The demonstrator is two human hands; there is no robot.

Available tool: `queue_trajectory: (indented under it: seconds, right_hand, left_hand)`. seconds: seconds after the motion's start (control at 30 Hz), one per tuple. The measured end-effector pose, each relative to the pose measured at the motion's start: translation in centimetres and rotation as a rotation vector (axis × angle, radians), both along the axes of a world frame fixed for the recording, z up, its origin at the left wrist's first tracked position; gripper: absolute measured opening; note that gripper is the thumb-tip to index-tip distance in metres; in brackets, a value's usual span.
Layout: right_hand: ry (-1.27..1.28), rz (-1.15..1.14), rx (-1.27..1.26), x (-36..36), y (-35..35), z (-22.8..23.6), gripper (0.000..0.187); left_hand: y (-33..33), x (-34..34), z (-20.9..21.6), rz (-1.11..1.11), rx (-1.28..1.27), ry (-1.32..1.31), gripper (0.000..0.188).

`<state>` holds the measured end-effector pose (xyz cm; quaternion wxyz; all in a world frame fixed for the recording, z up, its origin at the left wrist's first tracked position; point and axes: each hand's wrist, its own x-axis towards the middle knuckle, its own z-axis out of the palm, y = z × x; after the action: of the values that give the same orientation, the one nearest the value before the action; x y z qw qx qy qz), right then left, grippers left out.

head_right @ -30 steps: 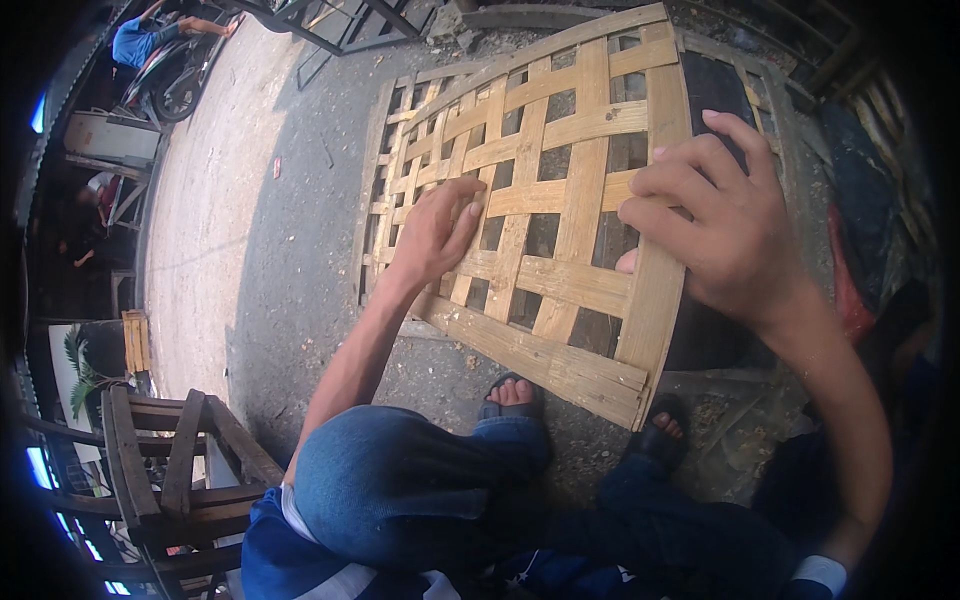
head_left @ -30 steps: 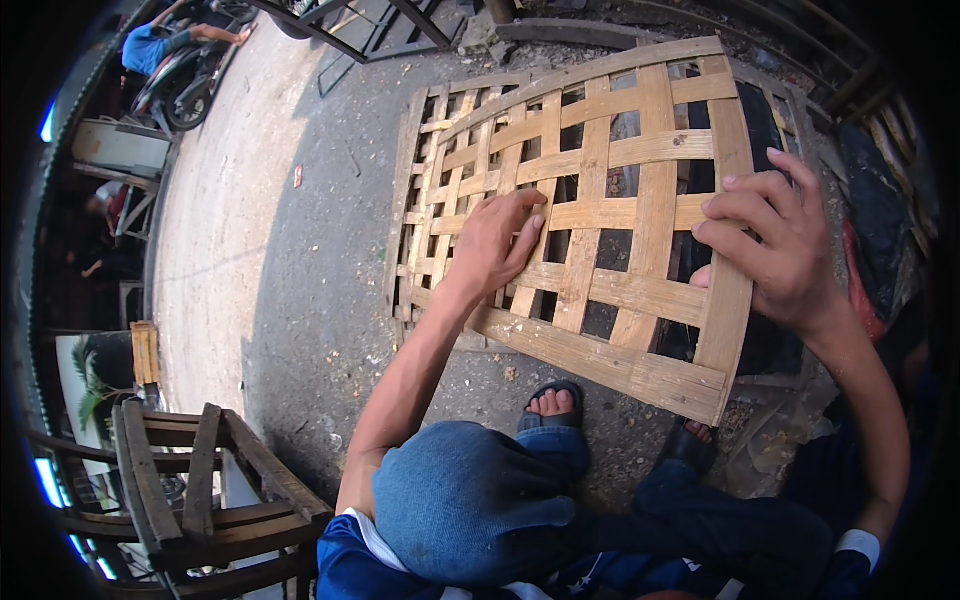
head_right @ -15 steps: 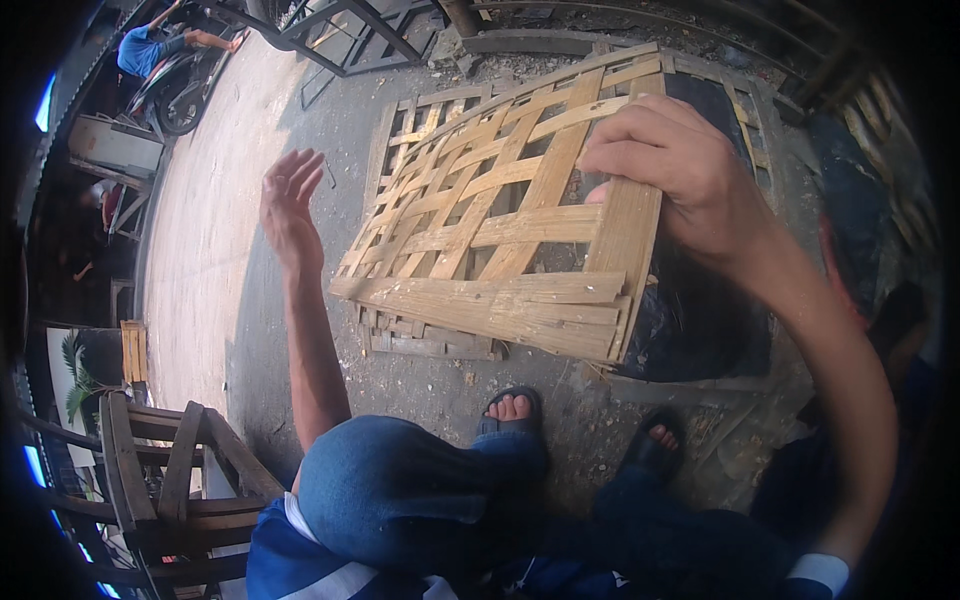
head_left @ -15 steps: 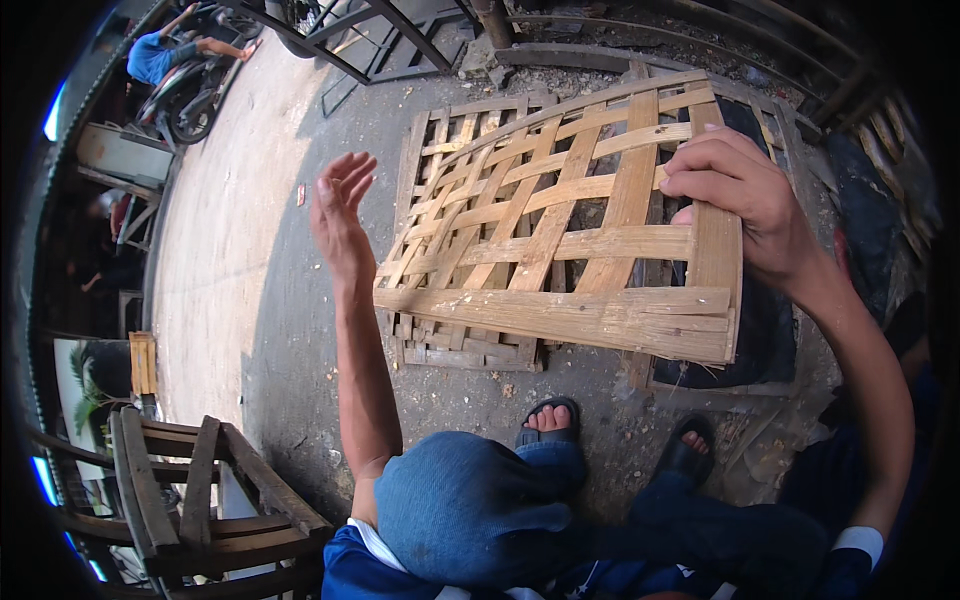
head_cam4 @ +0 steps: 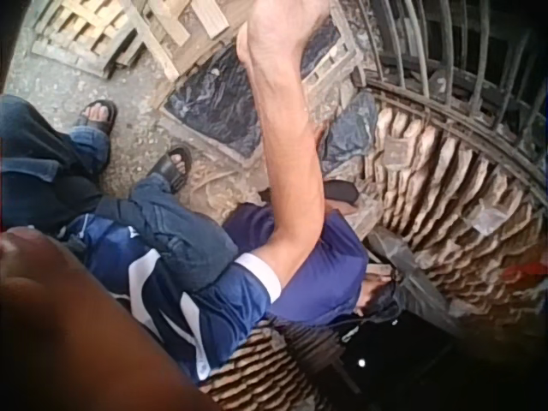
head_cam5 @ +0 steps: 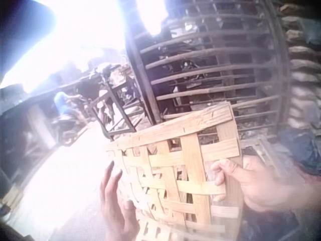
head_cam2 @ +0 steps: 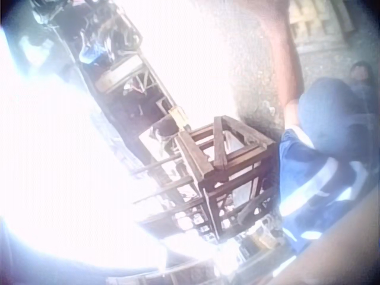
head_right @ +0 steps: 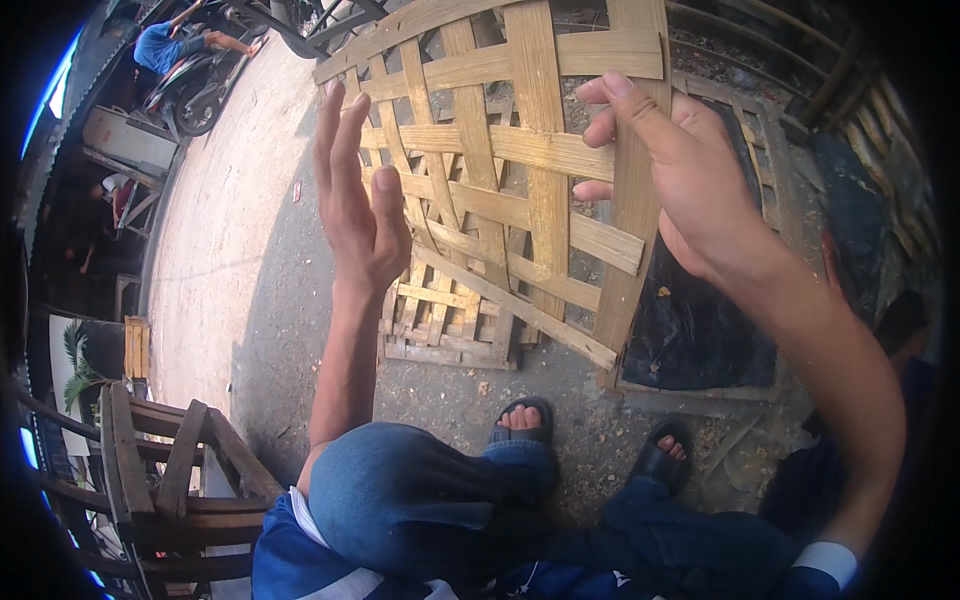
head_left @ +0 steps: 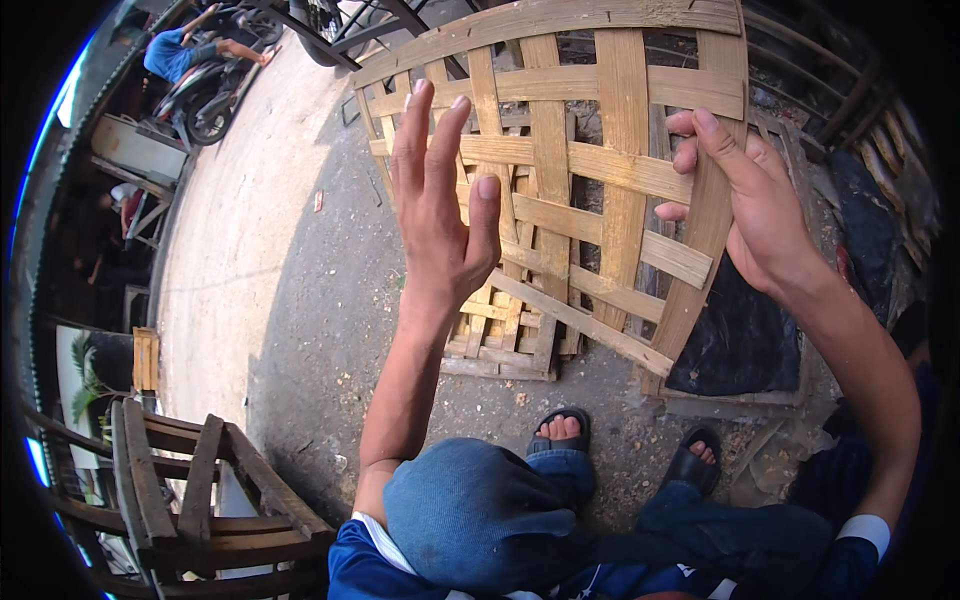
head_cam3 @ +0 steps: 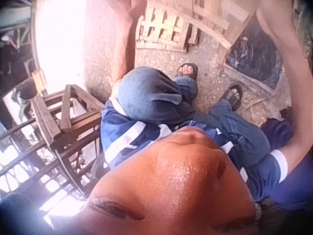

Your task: The person sits on the ground and handles a rectangular wooden lattice and a black plastic sheet. They place the plastic sheet over the lattice, smooth it, then lift and reposition the lattice, repeating the placement and smoothing of the sheet.

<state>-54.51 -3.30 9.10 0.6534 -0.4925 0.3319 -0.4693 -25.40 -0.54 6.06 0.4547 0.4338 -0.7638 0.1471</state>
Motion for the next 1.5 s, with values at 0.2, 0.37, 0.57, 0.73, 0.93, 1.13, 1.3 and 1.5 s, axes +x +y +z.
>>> queue_trajectory:
  seconds: [0.2, 0.37, 0.57, 0.73, 0.93, 1.13, 1.3, 1.5]
  right_hand:
    - [0.033, -0.125, 0.331, 0.5, 2.8, -1.5, 0.043]
    - [0.073, -0.189, 0.494, -1.7, 3.3, -4.7, 0.044]
    - [0.142, -0.131, 0.454, -2.2, 3.4, -5.1, 0.043]
    - [0.193, -0.103, 0.396, -2.3, 3.1, -4.6, 0.043]
    - [0.249, -0.1, 0.434, -2.7, 3.4, -4.4, 0.044]
    - [0.273, -0.121, 0.509, -3.6, 3.6, -5.9, 0.045]
    - [0.242, -0.073, 0.499, -2.9, 4.0, -5.8, 0.047]
    - [0.203, -0.038, 0.41, -3.6, 3.2, -7.0, 0.042]
  left_hand:
    - [0.3, -3.5, -6.8, -0.077, 0.61, -0.184, 0.067]
    - [-0.4, 1.8, -16.4, 0.017, 0.948, 0.009, 0.068]
    - [1.3, 15.6, -21.7, 0.838, 1.327, -0.143, 0.066]
    - [-0.1, 13.0, -18.8, 0.505, 0.854, 0.241, 0.057]
    - [-1.9, -2.3, -8.5, -0.179, 0.826, 0.167, 0.059]
    - [-2.6, -5.0, -11.8, -0.177, 0.833, -0.232, 0.066]
    - [-4.3, 12.5, -21.8, 0.473, 1.185, -0.125, 0.068]
    - [-1.8, 22.0, -23.6, 0.603, 0.985, 0.051, 0.055]
